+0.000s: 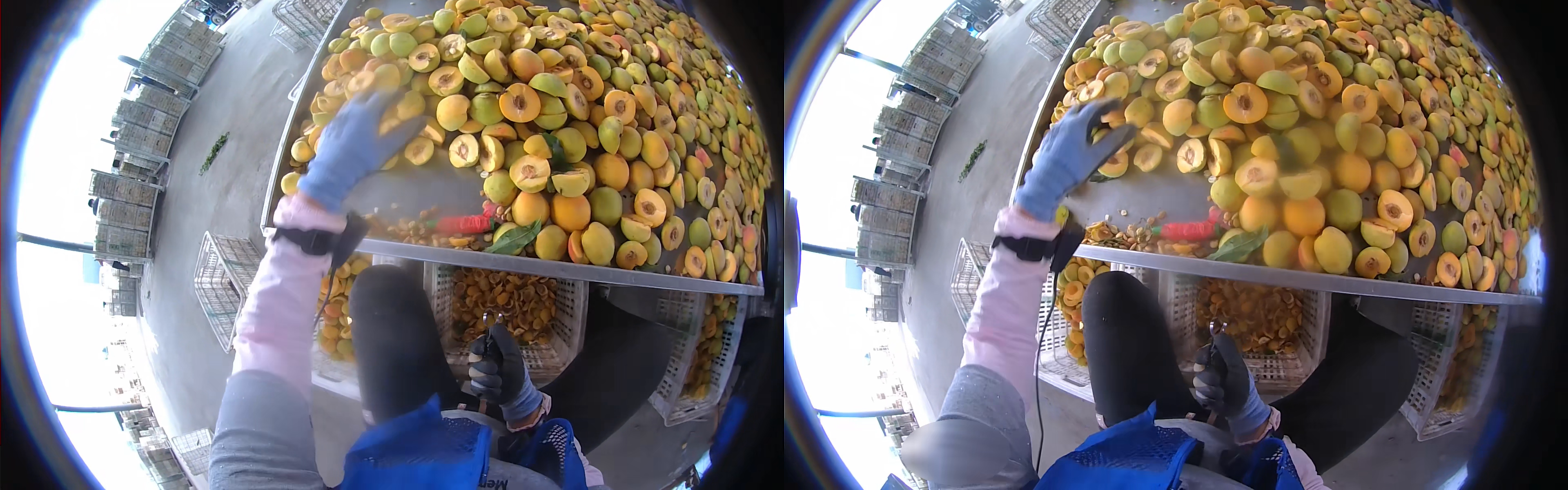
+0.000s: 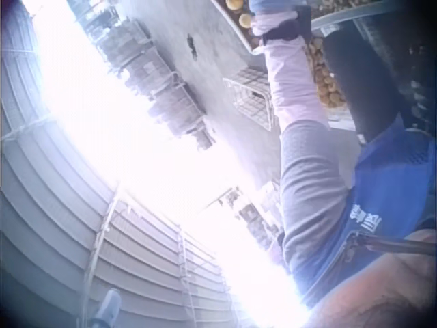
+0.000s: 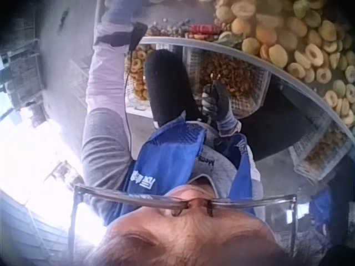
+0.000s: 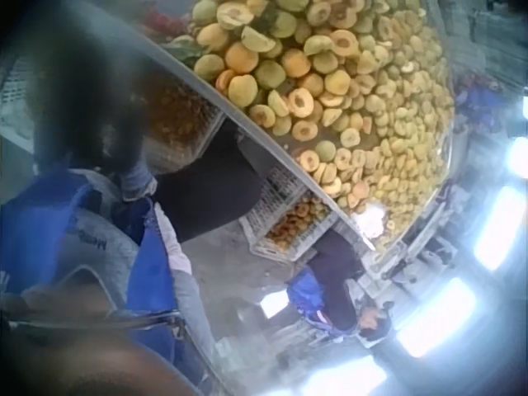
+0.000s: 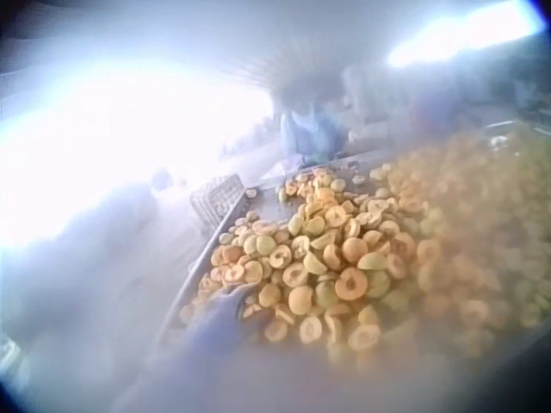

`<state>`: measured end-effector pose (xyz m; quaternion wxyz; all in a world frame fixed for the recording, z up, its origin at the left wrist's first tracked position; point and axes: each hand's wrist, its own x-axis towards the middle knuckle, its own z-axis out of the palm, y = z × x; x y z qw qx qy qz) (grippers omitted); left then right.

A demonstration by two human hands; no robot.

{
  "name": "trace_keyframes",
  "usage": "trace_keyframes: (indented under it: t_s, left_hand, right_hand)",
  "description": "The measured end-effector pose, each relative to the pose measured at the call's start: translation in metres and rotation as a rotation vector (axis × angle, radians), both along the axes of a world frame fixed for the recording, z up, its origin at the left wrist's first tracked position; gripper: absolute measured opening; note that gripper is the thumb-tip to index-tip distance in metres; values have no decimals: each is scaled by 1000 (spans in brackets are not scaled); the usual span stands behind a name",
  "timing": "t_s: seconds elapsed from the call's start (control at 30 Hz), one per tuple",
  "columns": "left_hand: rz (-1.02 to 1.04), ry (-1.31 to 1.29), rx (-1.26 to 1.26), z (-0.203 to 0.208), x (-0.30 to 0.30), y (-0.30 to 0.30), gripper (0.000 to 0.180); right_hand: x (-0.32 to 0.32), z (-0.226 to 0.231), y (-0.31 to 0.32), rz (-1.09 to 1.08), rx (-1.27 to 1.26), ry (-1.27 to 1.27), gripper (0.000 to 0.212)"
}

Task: The recorder is shown using a hand tool to remove the pits from peach halves on a large sorting table in an agricultural processing facility.

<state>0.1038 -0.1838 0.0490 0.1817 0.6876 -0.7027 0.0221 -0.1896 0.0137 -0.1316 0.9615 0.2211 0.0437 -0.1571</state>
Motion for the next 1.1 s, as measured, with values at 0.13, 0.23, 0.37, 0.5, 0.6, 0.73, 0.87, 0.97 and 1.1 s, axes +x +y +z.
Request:
trace_keyframes:
  t_s: [0.13, 0.23, 0.37, 0.5, 0.6, 0.73, 0.87, 0.97, 1.1]
  left_hand:
    - [38, -173, -27, -26, 18, -158, 68]
    - [-59, -348, 206, -38, 1, -206, 56]
    - [-87, -75, 330, -46, -9, -216, 54]
    - [-59, 73, 348, -83, 18, -209, 60]
    - [-153, 327, 397, -93, 15, -158, 65]
    - [-272, 355, 493, -94, 9, -81, 69]
    - [-32, -47, 341, -57, -1, -41, 66]
    - [-59, -232, -78, -22, -26, -5, 63]
    - [-252, 165, 114, -5, -88, 80, 75]
  right_hand:
    - [6, 8, -16, 63, -74, 299, 52]
    - [14, 26, -31, 144, -167, 937, 45]
    - [8, 18, -31, 147, -188, 1053, 46]
    - [10, 20, -30, 165, -255, 1016, 51]
    - [10, 18, -26, 126, -282, 1043, 52]
    - [12, 26, -23, 121, -344, 1048, 54]
    - [6, 24, -14, 108, -436, 1067, 54]
    - [2, 16, -9, 75, -488, 1125, 50]
    - [-10, 51, -17, -99, -624, 1115, 44]
